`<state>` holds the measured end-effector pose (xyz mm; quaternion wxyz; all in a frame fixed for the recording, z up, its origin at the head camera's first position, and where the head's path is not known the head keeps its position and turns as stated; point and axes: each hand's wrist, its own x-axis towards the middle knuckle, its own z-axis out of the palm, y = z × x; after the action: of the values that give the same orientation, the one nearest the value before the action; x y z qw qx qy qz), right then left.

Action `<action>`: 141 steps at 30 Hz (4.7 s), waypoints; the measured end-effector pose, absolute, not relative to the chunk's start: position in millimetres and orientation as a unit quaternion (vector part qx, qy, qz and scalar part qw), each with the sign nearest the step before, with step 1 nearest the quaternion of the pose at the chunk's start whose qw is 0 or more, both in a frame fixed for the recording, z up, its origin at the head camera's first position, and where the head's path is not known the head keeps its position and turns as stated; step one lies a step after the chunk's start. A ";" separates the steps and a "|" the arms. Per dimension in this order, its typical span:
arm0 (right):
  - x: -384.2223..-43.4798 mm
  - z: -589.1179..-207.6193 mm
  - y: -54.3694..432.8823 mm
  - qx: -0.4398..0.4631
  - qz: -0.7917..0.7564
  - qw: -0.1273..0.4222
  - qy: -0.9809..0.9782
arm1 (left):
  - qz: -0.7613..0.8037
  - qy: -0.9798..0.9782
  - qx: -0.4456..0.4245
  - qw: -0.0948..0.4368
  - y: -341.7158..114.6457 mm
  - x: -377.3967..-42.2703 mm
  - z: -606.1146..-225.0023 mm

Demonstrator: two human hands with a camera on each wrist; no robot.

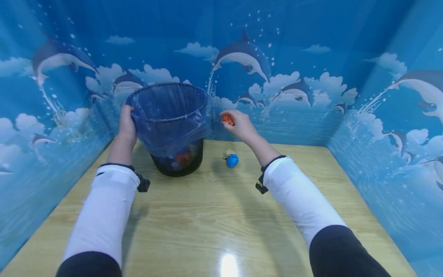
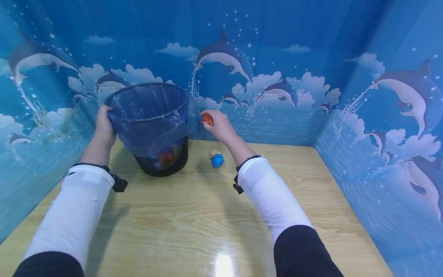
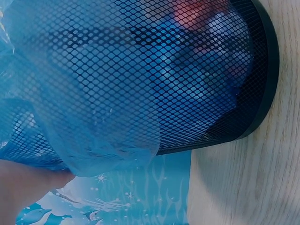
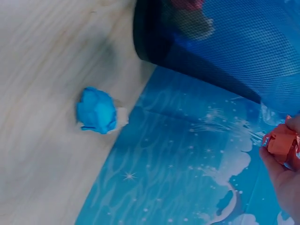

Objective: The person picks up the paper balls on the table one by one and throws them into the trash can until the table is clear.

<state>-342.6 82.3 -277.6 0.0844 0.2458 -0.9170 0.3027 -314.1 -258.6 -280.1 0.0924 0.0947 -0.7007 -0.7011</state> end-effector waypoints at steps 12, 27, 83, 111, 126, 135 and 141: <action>-350.2 -244.3 55.4 0.251 0.364 0.152 -0.884 | -0.715 -0.687 0.088 0.096 -259.1 -314.8 -280.5; -349.6 -212.6 12.8 0.268 0.410 0.139 -0.861 | -0.710 -0.690 0.102 0.090 -259.1 -315.1 -281.1; -352.9 -213.9 3.6 0.252 0.252 0.040 -0.933 | -0.711 -0.690 0.101 0.089 -258.3 -314.3 -276.1; -361.0 -275.0 81.6 0.174 0.292 0.032 -0.940 | -0.696 -0.706 0.096 0.089 -259.1 -312.7 -279.0; -359.7 -346.1 87.7 0.124 0.309 -0.032 -0.942 | -0.703 -0.699 0.093 0.087 -259.1 -314.8 -277.0; -354.7 -389.3 90.3 0.122 0.267 -0.052 -0.955 | -0.706 -0.698 0.084 0.090 -260.8 -315.4 -278.8; -347.5 -408.0 93.7 0.137 0.276 -0.043 -0.950 | -0.702 -0.701 0.085 0.091 -259.8 -314.5 -281.9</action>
<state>-347.5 93.7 -408.0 -0.0431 0.1366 -0.9504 0.2759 -314.5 -259.8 -281.9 0.0910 0.0848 -0.7009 -0.7023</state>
